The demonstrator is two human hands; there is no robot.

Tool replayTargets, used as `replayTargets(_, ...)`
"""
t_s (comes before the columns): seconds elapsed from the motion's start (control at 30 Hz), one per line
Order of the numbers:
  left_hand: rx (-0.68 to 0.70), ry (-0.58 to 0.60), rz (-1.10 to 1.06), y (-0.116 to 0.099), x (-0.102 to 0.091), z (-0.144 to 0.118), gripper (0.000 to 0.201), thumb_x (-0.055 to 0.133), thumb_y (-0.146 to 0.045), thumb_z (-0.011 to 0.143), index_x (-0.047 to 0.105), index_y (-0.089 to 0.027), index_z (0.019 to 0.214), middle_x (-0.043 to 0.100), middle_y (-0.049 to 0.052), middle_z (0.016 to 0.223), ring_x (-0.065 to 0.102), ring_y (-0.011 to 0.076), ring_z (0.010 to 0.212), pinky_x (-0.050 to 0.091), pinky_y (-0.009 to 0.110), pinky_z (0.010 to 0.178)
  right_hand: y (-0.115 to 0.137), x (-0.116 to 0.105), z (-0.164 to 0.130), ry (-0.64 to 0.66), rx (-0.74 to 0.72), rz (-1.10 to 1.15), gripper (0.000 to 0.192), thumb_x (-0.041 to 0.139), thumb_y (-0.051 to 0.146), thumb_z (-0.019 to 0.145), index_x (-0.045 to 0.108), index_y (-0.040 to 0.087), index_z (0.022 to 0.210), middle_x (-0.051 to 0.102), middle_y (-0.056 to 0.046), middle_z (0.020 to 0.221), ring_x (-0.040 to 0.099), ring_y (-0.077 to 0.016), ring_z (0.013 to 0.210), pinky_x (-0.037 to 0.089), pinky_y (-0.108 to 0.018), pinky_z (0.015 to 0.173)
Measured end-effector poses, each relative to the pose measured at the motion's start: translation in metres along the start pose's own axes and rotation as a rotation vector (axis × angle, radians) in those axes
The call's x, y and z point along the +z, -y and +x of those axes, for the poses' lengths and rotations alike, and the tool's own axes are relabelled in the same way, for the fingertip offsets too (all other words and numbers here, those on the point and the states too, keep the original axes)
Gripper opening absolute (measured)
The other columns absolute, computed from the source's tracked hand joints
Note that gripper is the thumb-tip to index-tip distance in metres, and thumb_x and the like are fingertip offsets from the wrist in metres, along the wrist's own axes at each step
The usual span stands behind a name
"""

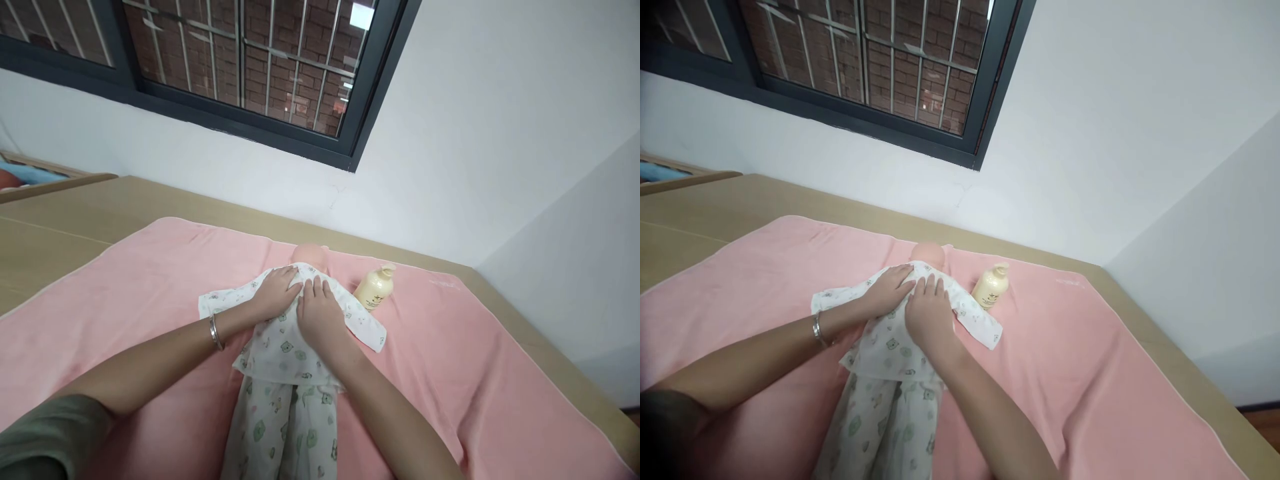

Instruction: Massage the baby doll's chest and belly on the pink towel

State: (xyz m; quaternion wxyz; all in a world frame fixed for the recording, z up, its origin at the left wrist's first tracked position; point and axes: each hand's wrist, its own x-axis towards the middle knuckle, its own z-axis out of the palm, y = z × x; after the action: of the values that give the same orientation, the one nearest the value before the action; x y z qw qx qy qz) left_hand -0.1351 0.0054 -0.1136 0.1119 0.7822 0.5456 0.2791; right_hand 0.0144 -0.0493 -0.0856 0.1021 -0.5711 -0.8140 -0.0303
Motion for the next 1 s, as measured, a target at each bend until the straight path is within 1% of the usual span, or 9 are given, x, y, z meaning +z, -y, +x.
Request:
replayTargets(0.1,0.025,-0.035,0.043,0.0,0.004,-0.003,0.051,0.032,-0.034,0.1,0.056,-0.01,0.138,0.059,0.017,0.146,0.052,0.0294,0.138,0.038,0.048,0.117,0.003,0.001,-0.001,0.013,0.001,0.03,0.056,0.033,0.027,0.105,0.038,0.002,0.154,0.038,-0.025,0.159,0.033,-0.0385,0.15,0.032,-0.056,0.119)
replayTargets(0.2,0.077,-0.081,0.117,-0.005,0.011,-0.013,0.05,0.03,-0.032,0.101,0.054,-0.007,0.138,0.058,0.021,0.144,0.05,0.0328,0.137,0.038,0.052,0.116,-0.015,-0.004,0.011,0.016,0.018,0.158,0.053,0.037,0.03,0.105,0.042,0.008,0.153,0.041,-0.019,0.159,0.035,-0.033,0.15,0.03,-0.052,0.121)
replayTargets(0.33,0.124,-0.094,0.154,-0.012,0.01,-0.019,0.049,0.032,-0.031,0.102,0.052,-0.01,0.14,0.056,0.02,0.145,0.048,0.0345,0.138,0.038,0.055,0.115,-0.037,-0.009,0.028,0.016,0.116,0.242,0.053,0.036,0.035,0.106,0.049,0.004,0.147,0.05,-0.022,0.152,0.042,-0.0299,0.145,0.032,-0.043,0.12)
replayTargets(0.4,0.115,-0.05,0.124,-0.012,0.005,-0.014,0.048,0.033,-0.031,0.101,0.054,-0.011,0.139,0.058,0.019,0.143,0.051,0.0331,0.136,0.039,0.053,0.115,-0.035,-0.008,0.027,0.011,0.131,0.217,0.054,0.036,0.034,0.106,0.048,0.001,0.147,0.05,-0.023,0.151,0.042,-0.031,0.145,0.031,-0.043,0.12)
replayTargets(0.53,0.061,0.011,0.02,-0.005,-0.008,0.002,0.045,0.037,-0.034,0.099,0.06,-0.013,0.132,0.065,0.016,0.136,0.057,0.0297,0.131,0.044,0.046,0.112,-0.01,0.001,0.008,-0.035,0.093,0.108,0.057,0.033,0.029,0.104,0.042,-0.003,0.151,0.045,-0.028,0.154,0.038,-0.0349,0.147,0.031,-0.049,0.12)
replayTargets(0.63,0.048,0.028,0.009,-0.002,-0.008,0.006,0.044,0.036,-0.034,0.1,0.062,-0.013,0.129,0.068,0.015,0.133,0.061,0.0284,0.126,0.047,0.044,0.109,0.004,0.007,-0.004,-0.08,0.005,0.073,0.054,0.034,0.025,0.102,0.049,0.0,0.148,0.047,-0.025,0.153,0.035,-0.034,0.149,0.03,-0.051,0.122)
replayTargets(0.73,0.044,0.001,0.126,-0.005,-0.001,-0.001,0.048,0.033,-0.031,0.101,0.057,-0.007,0.135,0.062,0.02,0.14,0.056,0.0324,0.133,0.043,0.05,0.112,-0.003,0.004,0.0,-0.072,-0.018,0.144,0.052,0.035,0.025,0.102,0.052,0.002,0.146,0.051,-0.023,0.151,0.038,-0.0315,0.148,0.029,-0.048,0.123)
replayTargets(0.87,0.097,-0.048,0.251,-0.015,0.01,-0.019,0.051,0.032,-0.028,0.101,0.051,-0.002,0.141,0.055,0.025,0.146,0.048,0.0379,0.14,0.04,0.056,0.113,-0.029,-0.005,0.02,-0.009,0.063,0.286,0.053,0.036,0.033,0.104,0.051,0.004,0.146,0.049,-0.02,0.153,0.04,-0.0277,0.147,0.031,-0.042,0.122)
replayTargets(1.0,0.144,-0.082,0.219,-0.02,0.007,-0.022,0.049,0.036,-0.024,0.098,0.054,-0.004,0.139,0.056,0.024,0.144,0.048,0.0356,0.139,0.04,0.053,0.115,-0.032,-0.004,0.024,-0.016,0.102,0.232,0.053,0.035,0.032,0.105,0.048,0.003,0.147,0.045,-0.022,0.155,0.038,-0.0293,0.148,0.03,-0.045,0.122)
